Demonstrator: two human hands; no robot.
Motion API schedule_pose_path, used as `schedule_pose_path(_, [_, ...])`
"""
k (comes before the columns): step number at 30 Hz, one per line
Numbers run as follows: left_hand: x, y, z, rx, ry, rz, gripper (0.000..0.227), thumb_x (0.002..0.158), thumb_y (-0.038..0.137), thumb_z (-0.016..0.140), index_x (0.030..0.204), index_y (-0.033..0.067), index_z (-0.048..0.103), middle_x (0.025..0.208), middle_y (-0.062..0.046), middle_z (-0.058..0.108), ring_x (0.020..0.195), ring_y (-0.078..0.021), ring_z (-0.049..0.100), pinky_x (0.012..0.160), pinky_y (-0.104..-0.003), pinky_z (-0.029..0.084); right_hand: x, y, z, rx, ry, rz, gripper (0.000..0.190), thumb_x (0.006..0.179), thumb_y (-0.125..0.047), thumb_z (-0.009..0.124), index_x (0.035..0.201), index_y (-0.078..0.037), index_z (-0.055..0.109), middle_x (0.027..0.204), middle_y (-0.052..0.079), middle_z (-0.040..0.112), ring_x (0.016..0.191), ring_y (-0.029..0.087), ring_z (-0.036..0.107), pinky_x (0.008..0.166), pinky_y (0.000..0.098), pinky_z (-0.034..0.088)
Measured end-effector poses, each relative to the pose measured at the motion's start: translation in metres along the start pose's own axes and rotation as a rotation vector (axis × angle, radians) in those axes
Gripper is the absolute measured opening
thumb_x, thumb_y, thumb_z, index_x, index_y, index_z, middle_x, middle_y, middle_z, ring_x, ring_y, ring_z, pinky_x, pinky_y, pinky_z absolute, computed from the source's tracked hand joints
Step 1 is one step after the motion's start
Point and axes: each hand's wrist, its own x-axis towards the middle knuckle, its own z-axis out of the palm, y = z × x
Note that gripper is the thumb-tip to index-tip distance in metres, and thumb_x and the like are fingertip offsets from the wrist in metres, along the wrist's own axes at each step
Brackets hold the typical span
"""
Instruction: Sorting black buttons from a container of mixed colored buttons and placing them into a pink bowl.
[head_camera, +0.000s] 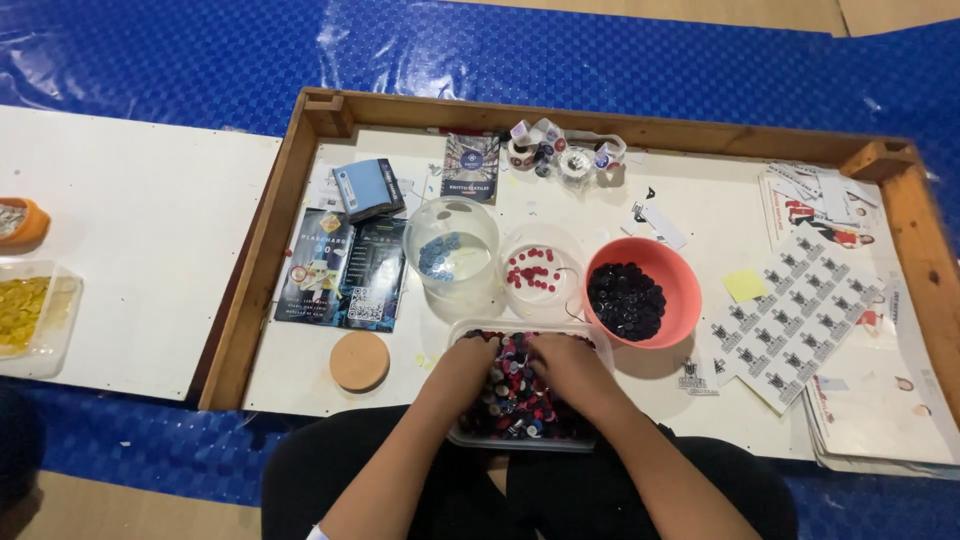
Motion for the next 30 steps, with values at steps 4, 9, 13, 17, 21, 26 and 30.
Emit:
schedule_pose_path(4, [-0.013, 0.006, -0.033, -0.129, 0.024, -0.050, 0.026, 0.085, -0.007, 0.064, 0.111, -0.0052, 0.067, 0.092, -0.020, 0.069, 0.089, -0.0366, 0.072, 0.072, -0.043, 0.063, 0.003, -0.021, 0.019, 0.064, -0.032, -0.113, 0.030, 0.091, -0.026, 0.068, 0.117, -0.011, 0.065, 0.107, 0.015, 0.071, 0.112, 0.034, 0.066, 0.096, 0.0467, 0.054])
schedule_pose_path(9, [-0.024, 0.012, -0.061, -0.074, 0.010, -0.024, 0.020, 0.089, -0.003, 0.065, 0.108, -0.0003, 0.068, 0.086, -0.015, 0.070, 0.084, -0.0320, 0.073, 0.075, -0.040, 0.063, 0.004, -0.039, 0.022, -0.030, -0.087, -0.210, 0.023, 0.089, -0.006, 0.066, 0.111, 0.001, 0.071, 0.107, 0.018, 0.071, 0.105, 0.038, 0.067, 0.088, 0.0449, 0.055])
schedule_pose_path(13, [-0.020, 0.009, -0.050, -0.160, 0.017, -0.034, 0.019, 0.090, 0.001, 0.065, 0.108, -0.0009, 0.067, 0.086, -0.018, 0.070, 0.084, -0.0348, 0.073, 0.076, -0.044, 0.062, 0.009, -0.030, 0.002, 0.129, -0.130, -0.125, 0.020, 0.091, -0.018, 0.065, 0.105, -0.007, 0.075, 0.100, 0.015, 0.075, 0.104, 0.037, 0.069, 0.088, 0.0458, 0.056])
schedule_pose_path(17, [-0.009, 0.005, -0.026, -0.100, -0.049, -0.020, 0.026, 0.088, 0.006, 0.069, 0.114, 0.0012, 0.067, 0.097, -0.018, 0.071, 0.092, -0.0359, 0.071, 0.079, -0.048, 0.059, -0.009, -0.030, -0.044, 0.262, -0.083, 0.086, 0.021, 0.088, -0.023, 0.070, 0.102, -0.011, 0.080, 0.102, 0.014, 0.079, 0.107, 0.037, 0.071, 0.092, 0.0449, 0.056])
schedule_pose_path(21, [0.003, 0.010, 0.007, 0.080, -0.018, -0.003, 0.038, 0.083, 0.023, 0.078, 0.118, 0.0105, 0.070, 0.114, -0.013, 0.069, 0.106, -0.0347, 0.065, 0.085, -0.049, 0.053, -0.005, -0.001, -0.042, 0.238, 0.092, 0.211, 0.022, 0.087, -0.032, 0.072, 0.099, -0.018, 0.084, 0.102, 0.008, 0.081, 0.106, 0.032, 0.072, 0.091, 0.0414, 0.057])
schedule_pose_path(26, [0.017, 0.019, 0.027, 0.108, -0.020, 0.032, 0.040, 0.079, 0.023, 0.081, 0.115, 0.0065, 0.070, 0.112, -0.014, 0.069, 0.107, -0.0345, 0.065, 0.082, -0.048, 0.053, -0.003, 0.022, -0.043, 0.240, 0.205, 0.288, 0.020, 0.086, -0.031, 0.074, 0.100, -0.021, 0.084, 0.102, 0.003, 0.081, 0.104, 0.027, 0.073, 0.091, 0.0383, 0.057])
schedule_pose_path(30, [0.017, 0.018, 0.038, 0.122, 0.044, 0.053, 0.044, 0.076, 0.019, 0.084, 0.116, 0.0063, 0.070, 0.113, -0.014, 0.071, 0.107, -0.0325, 0.066, 0.083, -0.046, 0.053, -0.011, 0.036, -0.065, 0.273, 0.299, 0.354, 0.024, 0.089, -0.023, 0.073, 0.107, -0.010, 0.081, 0.107, 0.015, 0.079, 0.105, 0.037, 0.072, 0.092, 0.0445, 0.058])
